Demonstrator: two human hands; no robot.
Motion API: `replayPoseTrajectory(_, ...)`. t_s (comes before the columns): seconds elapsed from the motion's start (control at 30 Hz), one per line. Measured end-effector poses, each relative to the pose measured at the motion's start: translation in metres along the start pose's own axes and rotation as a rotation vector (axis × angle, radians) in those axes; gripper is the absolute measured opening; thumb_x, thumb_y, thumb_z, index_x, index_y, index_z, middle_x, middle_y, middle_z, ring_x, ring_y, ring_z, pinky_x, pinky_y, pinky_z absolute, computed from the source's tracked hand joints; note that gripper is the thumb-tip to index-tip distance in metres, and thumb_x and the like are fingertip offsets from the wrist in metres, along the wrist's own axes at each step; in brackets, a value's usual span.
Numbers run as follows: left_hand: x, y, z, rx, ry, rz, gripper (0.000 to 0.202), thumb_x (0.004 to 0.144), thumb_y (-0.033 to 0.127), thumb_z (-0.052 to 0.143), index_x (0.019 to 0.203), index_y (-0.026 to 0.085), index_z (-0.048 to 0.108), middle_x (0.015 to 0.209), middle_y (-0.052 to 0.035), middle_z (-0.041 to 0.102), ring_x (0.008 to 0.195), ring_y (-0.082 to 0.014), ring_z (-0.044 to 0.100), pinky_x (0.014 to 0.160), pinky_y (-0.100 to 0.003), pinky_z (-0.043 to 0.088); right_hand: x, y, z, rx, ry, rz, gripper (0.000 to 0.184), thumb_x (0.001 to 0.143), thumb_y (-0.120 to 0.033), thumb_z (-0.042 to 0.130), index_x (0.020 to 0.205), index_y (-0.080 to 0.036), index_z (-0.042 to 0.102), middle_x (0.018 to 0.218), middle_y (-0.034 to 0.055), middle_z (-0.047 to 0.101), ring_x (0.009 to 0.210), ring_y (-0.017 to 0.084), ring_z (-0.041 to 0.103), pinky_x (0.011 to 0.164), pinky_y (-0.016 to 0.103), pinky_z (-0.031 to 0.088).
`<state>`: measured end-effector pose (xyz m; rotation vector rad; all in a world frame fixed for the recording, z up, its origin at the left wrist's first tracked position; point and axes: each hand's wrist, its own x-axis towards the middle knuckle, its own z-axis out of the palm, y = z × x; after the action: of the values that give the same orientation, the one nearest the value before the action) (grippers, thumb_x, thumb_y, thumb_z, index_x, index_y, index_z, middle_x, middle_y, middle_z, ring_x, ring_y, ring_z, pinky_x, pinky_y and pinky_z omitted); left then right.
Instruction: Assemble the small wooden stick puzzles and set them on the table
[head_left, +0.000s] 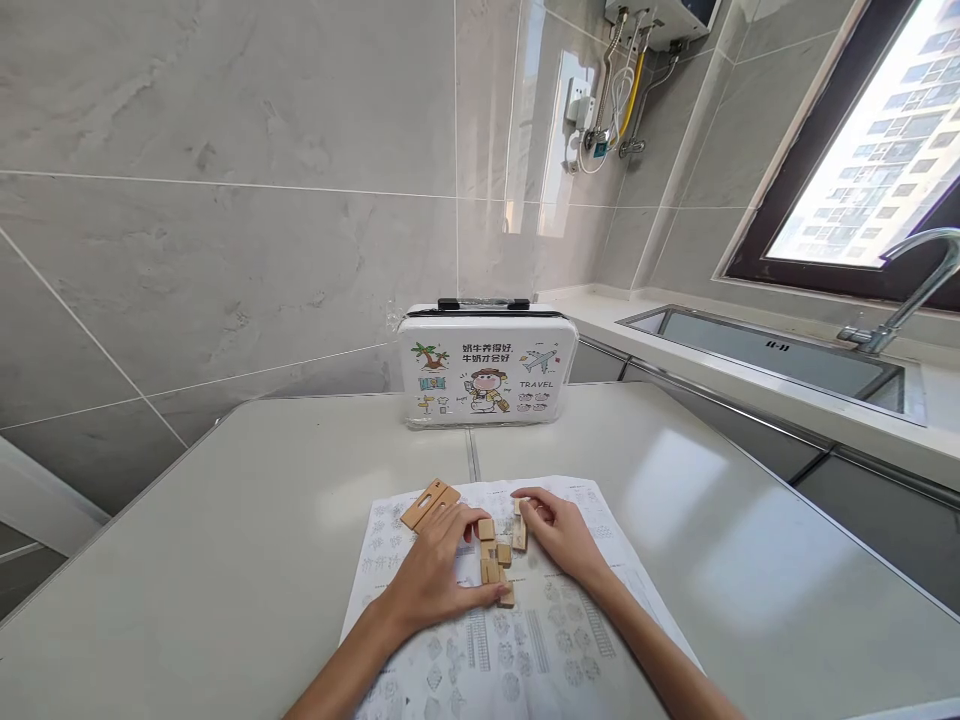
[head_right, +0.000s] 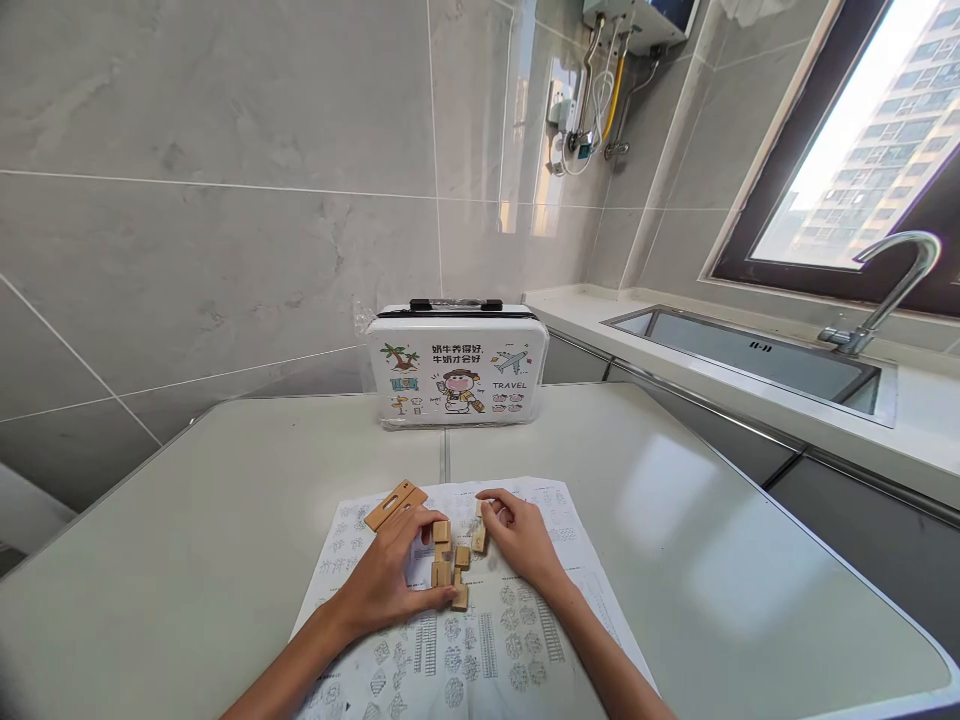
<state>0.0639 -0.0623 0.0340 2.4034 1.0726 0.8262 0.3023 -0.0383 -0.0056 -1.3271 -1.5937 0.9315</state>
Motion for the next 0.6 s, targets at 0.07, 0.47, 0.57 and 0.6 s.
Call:
replayPoseTrajectory(0.07,0.000,0.000,0.002,-0.061,0.017,-0.070,0.066,0.075,0.053,0.088,0.124,0.025,0.056,0.099,-0.0036,0.064,0.091,-0.0247,0.063,0.083,-0.040,0.053,0.002,-0.001,-0.003,0.194,-0.037,0.074,0.045,0.097,-0.057,0.057,0.116,-0.020,0.072,0.061,-0.0032,0.058,0.051,0.016,0.048,0.056,0.030,0.040)
replayPoseTrajectory(0.47,0.000,-0.007,0.017,-0.249,0.109,-0.212,0.070,0.071,0.037,0.092,0.130,0.026,0.054,0.107,-0.0044,0.068,0.093,-0.0233,0.067,0.086,-0.040,0.057,-0.005,-0.012,0.000,0.632,-0.354,0.067,0.047,0.082,-0.058,0.081,0.108,-0.023,0.064,0.097,0.0059,0.075,0.073,0.019,0.073,0.051,0.024,0.045)
replayPoseTrajectory(0.57,-0.002,-0.007,0.019,-0.178,0.102,-0.242,0.072,0.069,0.038,0.094,0.129,0.026,0.056,0.107,-0.0043,0.069,0.097,-0.0260,0.068,0.087,-0.041,0.056,-0.006,-0.009,0.005,0.592,-0.326,0.044,0.042,0.082,-0.054,0.083,0.104,-0.022,0.066,0.089,0.0040,0.074,0.077,0.019,0.072,0.053,0.024,0.045)
replayPoseTrajectory(0.6,-0.002,-0.006,0.019,-0.162,0.105,-0.243,0.071,0.069,0.039,0.093,0.128,0.026,0.056,0.108,-0.0046,0.069,0.097,-0.0261,0.068,0.086,-0.041,0.056,-0.006,-0.009,0.006,0.564,-0.304,0.041,0.042,0.081,-0.053,0.084,0.104,-0.022,0.067,0.087,0.0037,0.073,0.077,0.019,0.071,0.053,0.024,0.045)
